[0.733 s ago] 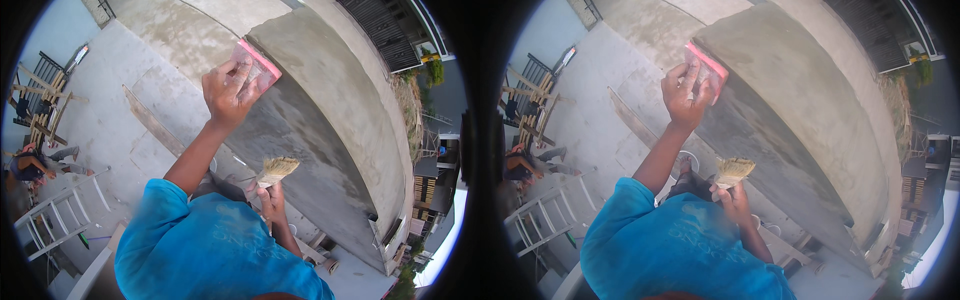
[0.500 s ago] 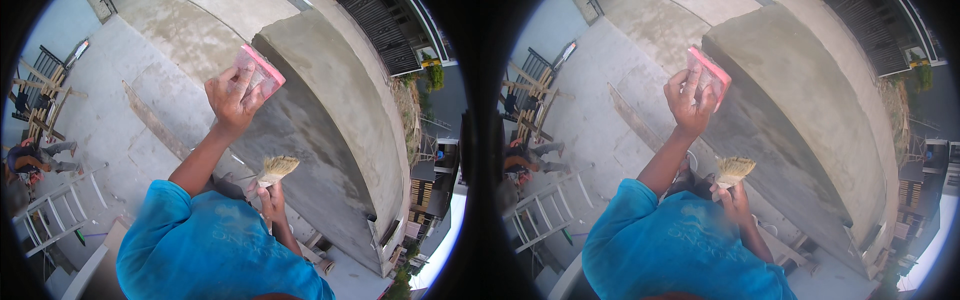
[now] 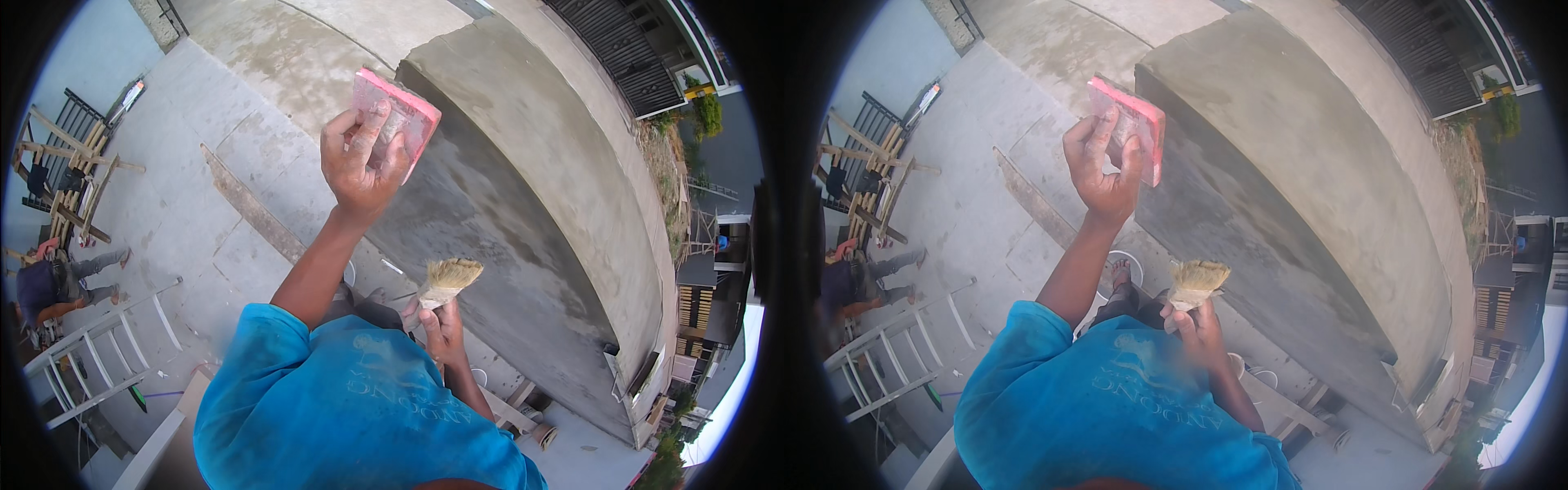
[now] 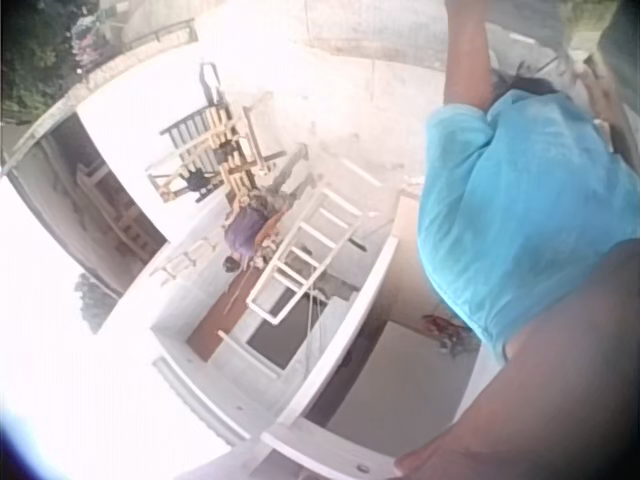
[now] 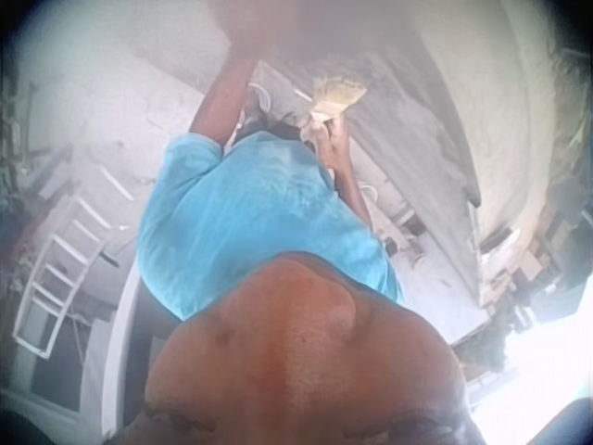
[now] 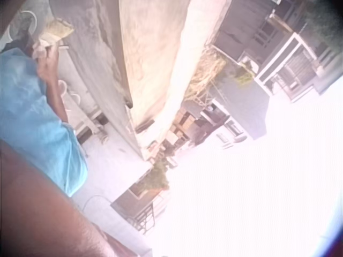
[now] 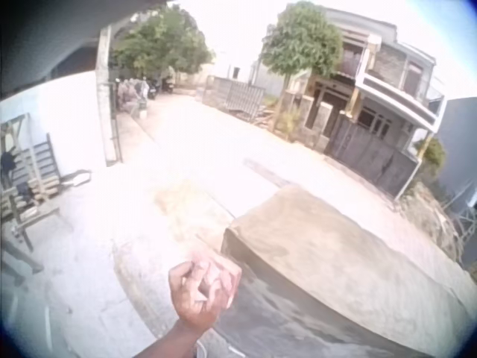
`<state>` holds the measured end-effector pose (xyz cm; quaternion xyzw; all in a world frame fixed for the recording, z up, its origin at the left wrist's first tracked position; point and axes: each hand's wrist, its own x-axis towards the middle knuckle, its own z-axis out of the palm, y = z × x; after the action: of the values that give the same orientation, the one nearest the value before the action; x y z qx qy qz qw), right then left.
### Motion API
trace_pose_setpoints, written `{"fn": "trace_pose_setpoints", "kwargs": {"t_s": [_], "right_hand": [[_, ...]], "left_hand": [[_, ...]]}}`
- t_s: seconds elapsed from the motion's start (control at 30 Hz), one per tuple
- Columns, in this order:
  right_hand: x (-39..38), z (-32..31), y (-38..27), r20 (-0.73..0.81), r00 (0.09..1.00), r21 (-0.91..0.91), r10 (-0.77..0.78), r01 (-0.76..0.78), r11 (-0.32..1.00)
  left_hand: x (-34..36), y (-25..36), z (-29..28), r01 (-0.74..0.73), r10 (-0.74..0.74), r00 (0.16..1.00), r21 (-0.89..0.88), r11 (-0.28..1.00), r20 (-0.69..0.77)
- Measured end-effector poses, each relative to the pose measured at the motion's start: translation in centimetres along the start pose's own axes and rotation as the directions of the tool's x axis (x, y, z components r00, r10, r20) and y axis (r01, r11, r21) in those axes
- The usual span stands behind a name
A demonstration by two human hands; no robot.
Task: The person smooths a concrete surface using a pink sponge in one hand and a brush in the other. The person repeatedly rubs the sponge against the concrete while occasionally using the brush to apply or spread material.
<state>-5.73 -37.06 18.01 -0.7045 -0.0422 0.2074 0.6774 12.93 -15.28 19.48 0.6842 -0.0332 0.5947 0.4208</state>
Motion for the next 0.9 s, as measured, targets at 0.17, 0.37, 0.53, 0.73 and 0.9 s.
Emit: {"fn": "trace_pose_setpoints", "kwargs": {"t_s": [0.17,0.37,0.53,0.73,0.9], "right_hand": [[-0.1,-0.1,0.1,0.026,0.999,0.013,0.023,-0.024,1.0],[-1.1,-0.7,0.0,-0.038,0.999,0.043,0.036,-0.034,0.998],[-0.5,-1.5,1.1,0.017,0.998,0.05,-0.067,0.066,0.997],[-0.2,-1.7,1.9,0.07,0.991,0.086,-0.117,0.11,0.99],[-0.6,-2.1,2.0,0.082,0.984,0.094,-0.16,0.152,0.984]], "left_hand": [[1.3,0.2,1.3,-0.025,0.02,0.999,0.103,0.994,0.048],[5.4,3.1,-4.0,-0.252,0.158,0.95,0.365,0.896,0.268],[8.3,4.3,-5.4,-0.402,0.254,0.897,0.427,0.81,0.362],[9.4,5.1,-4.5,-0.522,0.314,0.836,0.475,0.708,0.449],[9.7,5.9,-4.3,-0.588,0.323,0.789,0.486,0.647,0.524]]}}
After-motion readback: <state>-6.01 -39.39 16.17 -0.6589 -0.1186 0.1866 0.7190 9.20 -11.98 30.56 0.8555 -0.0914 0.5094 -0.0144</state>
